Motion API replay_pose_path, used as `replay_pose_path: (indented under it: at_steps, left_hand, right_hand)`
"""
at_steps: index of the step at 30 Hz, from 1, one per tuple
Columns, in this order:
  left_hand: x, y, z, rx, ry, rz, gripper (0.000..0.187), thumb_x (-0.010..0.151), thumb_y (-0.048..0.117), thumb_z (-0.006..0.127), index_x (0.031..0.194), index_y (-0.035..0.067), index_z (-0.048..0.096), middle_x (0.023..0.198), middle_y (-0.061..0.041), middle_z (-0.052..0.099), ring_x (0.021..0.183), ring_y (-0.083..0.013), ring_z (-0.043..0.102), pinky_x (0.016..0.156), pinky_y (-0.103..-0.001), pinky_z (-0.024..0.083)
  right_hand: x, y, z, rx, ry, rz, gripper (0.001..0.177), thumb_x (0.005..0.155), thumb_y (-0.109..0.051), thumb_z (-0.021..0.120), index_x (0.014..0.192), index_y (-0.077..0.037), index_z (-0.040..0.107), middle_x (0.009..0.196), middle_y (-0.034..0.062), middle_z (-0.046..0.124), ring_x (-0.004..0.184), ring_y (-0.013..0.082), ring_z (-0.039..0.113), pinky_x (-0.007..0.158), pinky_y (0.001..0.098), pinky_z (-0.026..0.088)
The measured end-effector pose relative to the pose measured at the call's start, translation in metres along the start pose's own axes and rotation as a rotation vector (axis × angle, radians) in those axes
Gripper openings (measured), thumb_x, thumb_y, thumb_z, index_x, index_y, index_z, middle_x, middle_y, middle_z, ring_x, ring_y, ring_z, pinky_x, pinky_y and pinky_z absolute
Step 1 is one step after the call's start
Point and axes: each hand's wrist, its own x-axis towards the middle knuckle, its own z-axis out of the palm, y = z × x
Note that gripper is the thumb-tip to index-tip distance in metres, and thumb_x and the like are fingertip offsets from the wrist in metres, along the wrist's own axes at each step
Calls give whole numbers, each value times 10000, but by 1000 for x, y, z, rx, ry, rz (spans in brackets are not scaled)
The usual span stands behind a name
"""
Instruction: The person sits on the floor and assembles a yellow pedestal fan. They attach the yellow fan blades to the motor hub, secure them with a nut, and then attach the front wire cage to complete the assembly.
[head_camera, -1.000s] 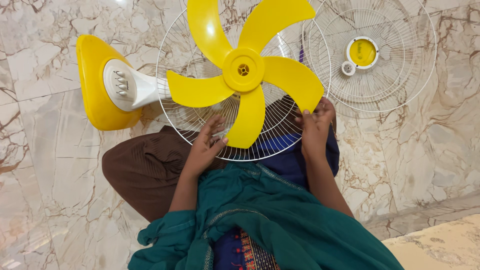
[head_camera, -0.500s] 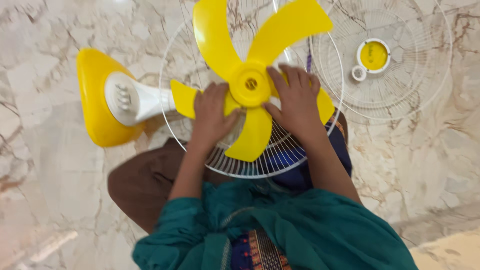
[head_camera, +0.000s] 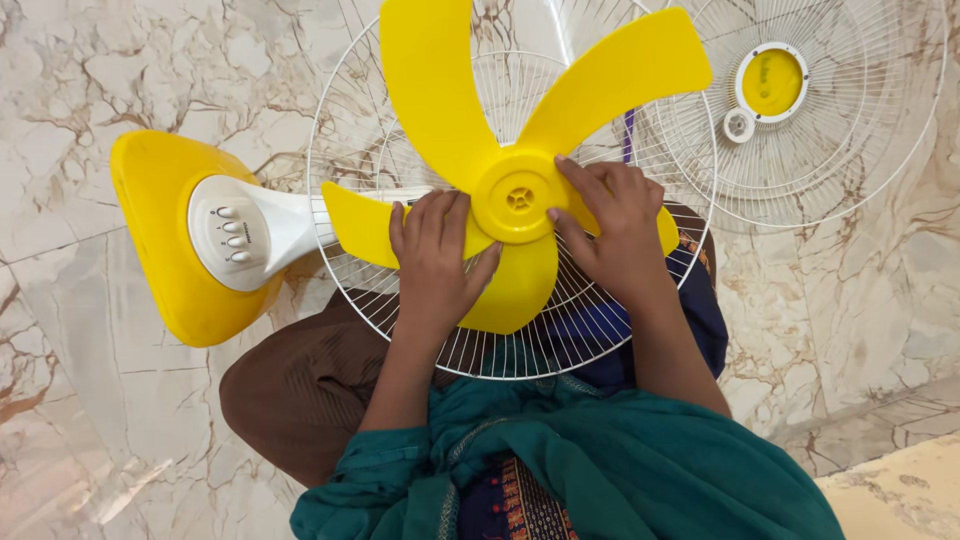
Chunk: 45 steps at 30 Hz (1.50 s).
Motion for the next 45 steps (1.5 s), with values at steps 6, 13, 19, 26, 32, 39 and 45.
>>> replay_pose_path:
  at_steps: [6, 13, 19, 26, 32, 39, 45]
  left_hand:
    - [5, 1, -4, 14, -25, 2, 702, 844, 353, 801, 1390, -9, 550, 1375, -154, 562, 1329, -332, 509, 1223, -622, 208]
    - [9, 1, -5, 57, -22, 18, 705, 848, 373, 789, 1383, -20, 552, 1353, -157, 572, 1296, -333, 525, 1201, -613, 265]
    - [9, -4, 1, 121, -45, 22, 699, 864, 407, 752, 1389, -9, 554, 1359, -148, 580, 1298, -319, 537, 1196, -605, 280]
    - [14, -16, 16, 196, -151, 43, 721, 885, 425, 714, 1420, -21, 525, 1408, -160, 548, 1356, -327, 472, 1179, -647, 226]
    - [8, -24, 18, 107, -201, 46, 769, 898, 441, 704, 1460, -30, 473, 1458, -178, 501, 1397, -341, 430, 1192, -658, 170]
    - [5, -24, 21, 163, -168, 74, 802, 923, 498, 695, 1467, -43, 463, 1468, -202, 502, 1412, -363, 424, 1191, -664, 195]
    - [5, -25, 13, 197, -115, 107, 729, 943, 473, 721, 1441, -16, 510, 1492, -196, 503, 1433, -400, 420, 1168, -688, 247]
  right_hand:
    - [7, 0, 2, -15, 21, 4, 452, 968, -211, 742, 1400, -111, 657, 1124, 71, 622, 1110, 265, 571, 984, 453, 332]
    - [18, 0, -5, -37, -32, -13, 441, 996, -238, 723, 1410, -107, 648, 1120, 93, 608, 1089, 263, 577, 955, 451, 333]
    - [20, 7, -1, -108, -88, -6, 444, 1002, -270, 696, 1417, -121, 641, 1103, 100, 604, 1047, 274, 572, 921, 467, 335]
    - [7, 24, 32, -171, -57, -20, 479, 1031, -291, 642, 1472, -114, 576, 1175, 100, 582, 1122, 273, 544, 989, 477, 334]
    - [-2, 30, 43, -186, -63, -14, 456, 1076, -282, 588, 1493, -98, 558, 1202, 96, 560, 1153, 281, 496, 1020, 469, 307]
    - [0, 25, 37, -130, -28, -48, 475, 1053, -279, 612, 1488, -98, 549, 1260, 129, 560, 1220, 312, 490, 1071, 497, 318]
    - [-20, 35, -9, 21, 100, -68, 445, 1023, -190, 681, 1430, -52, 563, 1366, 185, 565, 1328, 376, 484, 1133, 512, 360]
